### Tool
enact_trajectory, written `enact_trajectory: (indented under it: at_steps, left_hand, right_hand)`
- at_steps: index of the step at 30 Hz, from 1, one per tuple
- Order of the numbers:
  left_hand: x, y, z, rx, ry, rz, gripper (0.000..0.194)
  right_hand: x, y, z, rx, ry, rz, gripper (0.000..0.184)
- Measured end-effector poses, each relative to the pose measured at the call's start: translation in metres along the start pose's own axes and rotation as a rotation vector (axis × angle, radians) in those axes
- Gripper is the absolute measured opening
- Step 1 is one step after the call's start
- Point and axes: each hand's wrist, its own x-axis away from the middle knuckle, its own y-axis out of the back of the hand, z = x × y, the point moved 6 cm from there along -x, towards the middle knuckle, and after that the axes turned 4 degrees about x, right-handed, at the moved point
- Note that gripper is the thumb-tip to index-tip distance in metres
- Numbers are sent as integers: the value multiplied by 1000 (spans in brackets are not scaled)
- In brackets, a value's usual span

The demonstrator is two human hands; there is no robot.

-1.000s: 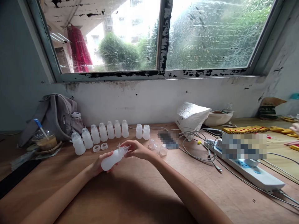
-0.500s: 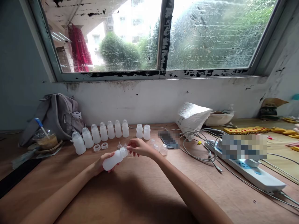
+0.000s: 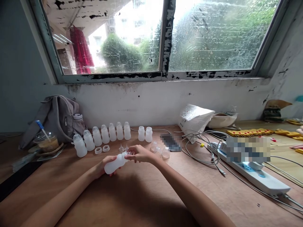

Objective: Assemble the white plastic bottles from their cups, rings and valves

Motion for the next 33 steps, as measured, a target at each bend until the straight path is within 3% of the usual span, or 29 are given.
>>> enact_trajectory:
  at_steps: [9, 13, 16, 20, 27, 33]
  left_hand:
    - [-1, -1, -2, -88, -46, -24, 46]
    - [0, 2, -5, -182, -109, -76, 44]
    - [-1, 5, -8, -230, -146, -100, 43]
    - [2, 8, -16, -469, -289, -215, 41]
    - [20, -5, -35, -836, -587, -364, 37]
    - [23, -9, -34, -1019, -726, -424, 37]
  right_hand:
    - [0, -2, 2, -45, -41, -19, 46]
    - [-1, -2, -3, 2, -111, -131, 51]
    - [-2, -2, 2, -31, -34, -124, 49]
    - [-2, -2, 5, -72, 57, -133, 45]
    - [-3, -6, -2, -251, 53, -249, 43]
    - [-5, -10, -5, -347, -15, -344, 40]
